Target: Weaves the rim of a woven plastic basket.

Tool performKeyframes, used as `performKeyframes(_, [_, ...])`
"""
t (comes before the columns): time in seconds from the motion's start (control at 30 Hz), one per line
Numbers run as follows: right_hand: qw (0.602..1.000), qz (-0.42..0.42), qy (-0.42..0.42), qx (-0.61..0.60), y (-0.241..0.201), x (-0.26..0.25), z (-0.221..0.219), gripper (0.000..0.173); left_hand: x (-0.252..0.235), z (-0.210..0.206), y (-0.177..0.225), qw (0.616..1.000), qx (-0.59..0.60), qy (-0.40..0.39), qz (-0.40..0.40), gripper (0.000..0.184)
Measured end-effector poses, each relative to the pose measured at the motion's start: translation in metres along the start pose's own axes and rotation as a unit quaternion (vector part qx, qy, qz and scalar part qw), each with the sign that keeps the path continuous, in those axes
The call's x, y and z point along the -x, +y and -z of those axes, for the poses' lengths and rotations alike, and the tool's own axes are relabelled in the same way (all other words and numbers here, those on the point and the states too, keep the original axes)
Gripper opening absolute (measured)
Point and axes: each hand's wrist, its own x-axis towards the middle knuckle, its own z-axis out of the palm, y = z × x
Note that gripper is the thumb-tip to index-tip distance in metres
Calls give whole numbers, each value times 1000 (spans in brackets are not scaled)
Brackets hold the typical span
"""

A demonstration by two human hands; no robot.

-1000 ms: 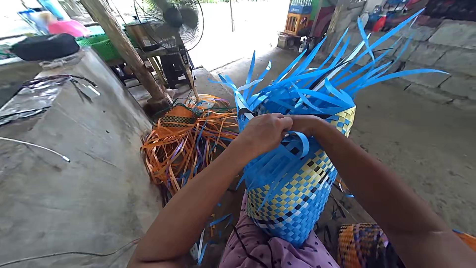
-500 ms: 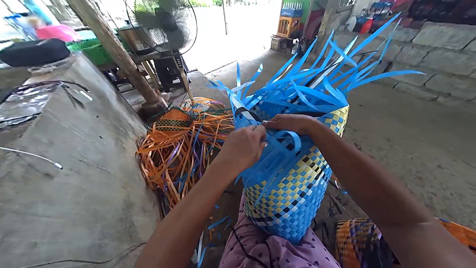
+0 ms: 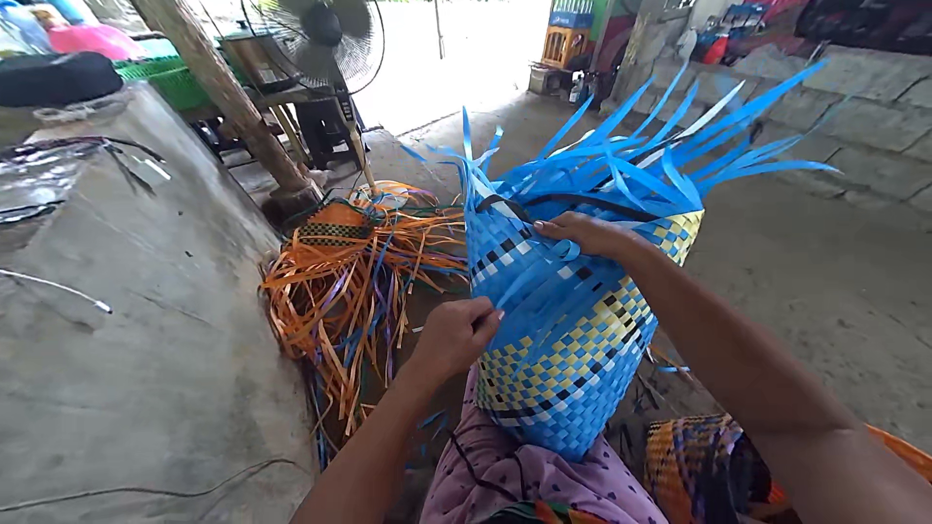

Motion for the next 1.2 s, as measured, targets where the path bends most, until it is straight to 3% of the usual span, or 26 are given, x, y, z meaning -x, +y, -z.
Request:
performKeyframes(0.13, [999,42,15,28,-9,-11,-11,58,-22,8,12,989,83,-71,97,30])
performKeyframes(0.27, [997,67,21,28,-18,-7,-13,54,-26,-7,22,989,117,-5,91,35])
performKeyframes(0.4, [995,65,44,-64,4,5,-7,48,-2,-22,-13,989,123,47,65,37])
performKeyframes(0.5, [991,132,14,-3,8,7,-6,50,10,-23,-23,985,140,61,81,34])
performKeyframes(0.63, [974,179,134,38,42,-22,-16,46,23,-19,-27,990,94,72,71,36])
performKeyframes(0.73, [986,144,76,18,25,-17,-8,37,25,-9,-32,993,83,39,79,36])
performKeyframes(0.83, [997,74,-17,-32,6,-6,-3,30,22,9,-42,993,39,-62,95,31])
performKeyframes(0.9, [995,41,-63,-66,-3,-1,-6,31,15,16,-46,996,-6,-71,62,27])
performKeyframes(0.97, [993,37,-90,-65,-9,-2,-9,34,1,21,-40,1000,-20,-19,-9,22])
performKeyframes(1.07, [992,66,-104,-40,-6,-10,-13,34,-26,29,-17,991,1,56,-119,11])
performKeyframes(1.2, [992,68,-96,-40,-9,-9,-15,32,-55,37,9,974,-5,79,-213,8])
